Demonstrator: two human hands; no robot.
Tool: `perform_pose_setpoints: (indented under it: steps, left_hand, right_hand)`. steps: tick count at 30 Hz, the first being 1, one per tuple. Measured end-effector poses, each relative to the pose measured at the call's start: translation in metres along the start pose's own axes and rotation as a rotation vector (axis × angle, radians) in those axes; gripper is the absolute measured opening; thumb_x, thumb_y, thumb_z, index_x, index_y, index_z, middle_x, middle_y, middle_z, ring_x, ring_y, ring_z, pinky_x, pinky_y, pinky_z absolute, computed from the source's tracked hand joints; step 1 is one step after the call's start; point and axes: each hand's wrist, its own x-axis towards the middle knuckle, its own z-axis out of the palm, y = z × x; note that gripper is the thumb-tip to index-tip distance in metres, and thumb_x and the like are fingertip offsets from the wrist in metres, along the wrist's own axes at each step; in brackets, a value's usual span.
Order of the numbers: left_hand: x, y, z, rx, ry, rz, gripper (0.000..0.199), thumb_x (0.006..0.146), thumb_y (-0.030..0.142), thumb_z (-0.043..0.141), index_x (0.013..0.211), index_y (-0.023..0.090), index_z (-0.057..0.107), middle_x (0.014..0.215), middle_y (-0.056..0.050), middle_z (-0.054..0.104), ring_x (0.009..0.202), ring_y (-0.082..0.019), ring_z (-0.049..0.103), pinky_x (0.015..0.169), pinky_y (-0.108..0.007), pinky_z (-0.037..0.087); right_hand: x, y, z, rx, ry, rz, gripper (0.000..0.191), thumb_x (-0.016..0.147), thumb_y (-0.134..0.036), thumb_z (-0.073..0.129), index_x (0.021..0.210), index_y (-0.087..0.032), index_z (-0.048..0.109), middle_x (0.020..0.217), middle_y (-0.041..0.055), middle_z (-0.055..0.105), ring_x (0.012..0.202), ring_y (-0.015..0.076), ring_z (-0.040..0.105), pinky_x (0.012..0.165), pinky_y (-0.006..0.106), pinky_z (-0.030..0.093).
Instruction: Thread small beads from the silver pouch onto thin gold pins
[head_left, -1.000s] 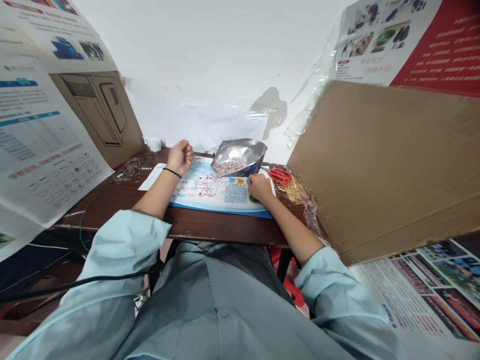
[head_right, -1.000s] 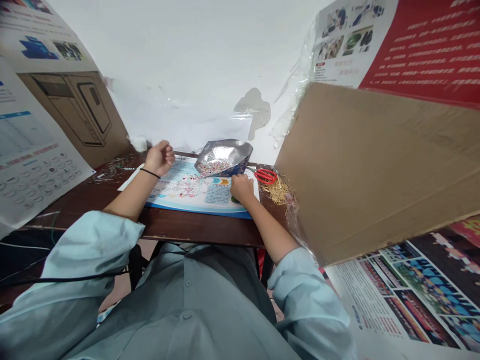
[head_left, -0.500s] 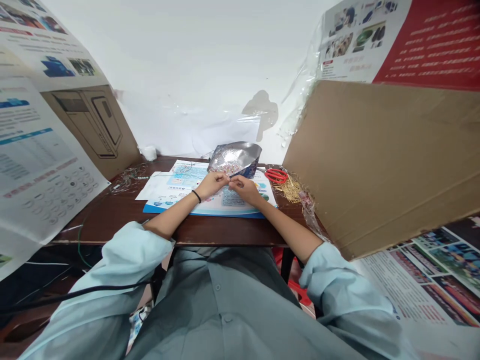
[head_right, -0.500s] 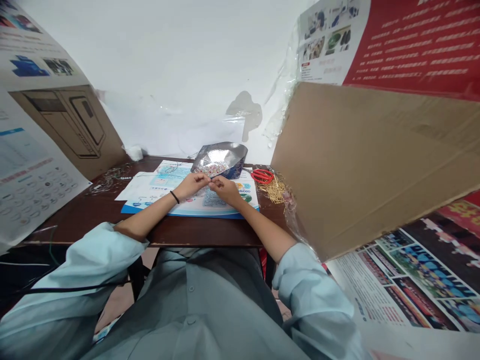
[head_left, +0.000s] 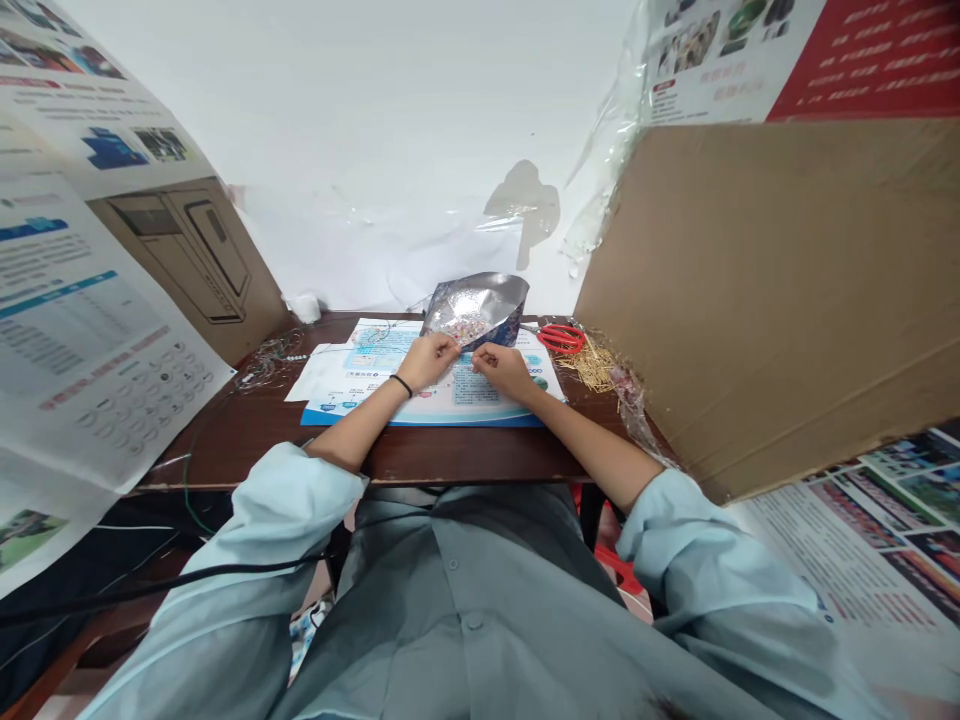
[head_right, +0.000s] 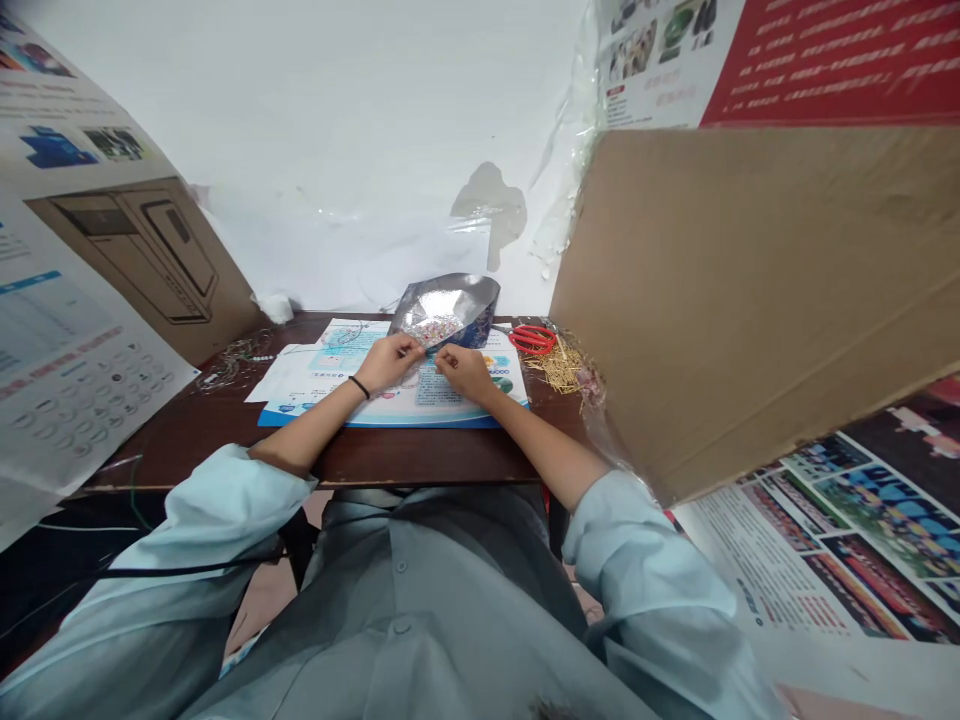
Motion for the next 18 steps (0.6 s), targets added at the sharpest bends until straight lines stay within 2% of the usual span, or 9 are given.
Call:
perform_pose_setpoints:
  steps: [2, 4, 9, 13, 15, 18]
  left_hand:
    - [0.008, -0.004, -0.005, 0.147, 0.04, 0.063, 0.013, 0.081, 0.024, 0.068, 0.068, 0.021, 0.07, 0.082, -0.009, 0.07, 0.084, -0.025, 0.064, 0.088, -0.037, 0.049]
    - [0.018, -0.008, -0.007, 0.246, 0.013, 0.098, 0.012, 0.079, 0.019, 0.066, 0.068, 0.022, 0.069, 0.087, -0.011, 0.072, 0.09, -0.027, 0.067, 0.094, -0.038, 0.049]
    - [0.044, -0.012, -0.005, 0.532, -0.125, 0.02, 0.018, 0.075, 0.012, 0.063, 0.059, 0.021, 0.065, 0.081, -0.013, 0.071, 0.087, -0.028, 0.069, 0.088, -0.037, 0.051]
    - [0.057, -0.005, -0.007, 0.819, -0.266, -0.04, 0.02, 0.082, 0.012, 0.06, 0.077, 0.017, 0.079, 0.096, -0.015, 0.079, 0.093, -0.027, 0.072, 0.084, -0.032, 0.052]
    - [0.06, 0.002, -0.008, 0.876, -0.321, -0.067, 0.024, 0.088, 0.016, 0.059, 0.088, 0.015, 0.083, 0.101, -0.015, 0.08, 0.097, -0.027, 0.073, 0.085, -0.03, 0.052]
    - [0.063, 0.012, -0.006, 0.915, -0.351, -0.105, 0.027, 0.093, 0.022, 0.06, 0.093, 0.012, 0.085, 0.1, -0.017, 0.081, 0.098, -0.026, 0.074, 0.084, -0.03, 0.052]
  right_hand:
    - [0.0, -0.003, 0.001, -0.013, 0.013, 0.003, 0.016, 0.088, -0.019, 0.063, 0.073, -0.022, 0.064, 0.07, -0.0025, 0.072, 0.068, 0.0147, 0.064, 0.073, 0.028, 0.047]
    - [0.0, -0.005, 0.002, -0.003, 0.008, 0.002, 0.017, 0.087, -0.017, 0.062, 0.071, -0.022, 0.062, 0.069, -0.0032, 0.07, 0.066, 0.0137, 0.062, 0.073, 0.027, 0.046]
    - [0.002, -0.004, 0.005, 0.019, -0.015, 0.027, 0.018, 0.088, -0.016, 0.063, 0.072, -0.022, 0.063, 0.065, -0.0046, 0.068, 0.064, 0.0126, 0.061, 0.069, 0.025, 0.045]
    - [0.004, 0.001, 0.005, -0.02, -0.004, 0.017, 0.016, 0.088, -0.015, 0.064, 0.074, -0.021, 0.064, 0.065, -0.0043, 0.067, 0.064, 0.012, 0.06, 0.069, 0.024, 0.043]
    - [0.004, 0.003, 0.004, -0.036, -0.005, 0.009, 0.015, 0.088, -0.014, 0.064, 0.074, -0.02, 0.064, 0.066, -0.0038, 0.067, 0.065, 0.0119, 0.06, 0.07, 0.024, 0.043]
    - [0.003, 0.004, 0.003, -0.046, -0.008, 0.001, 0.015, 0.089, -0.015, 0.064, 0.075, -0.02, 0.066, 0.067, -0.0031, 0.068, 0.065, 0.0124, 0.06, 0.07, 0.025, 0.043]
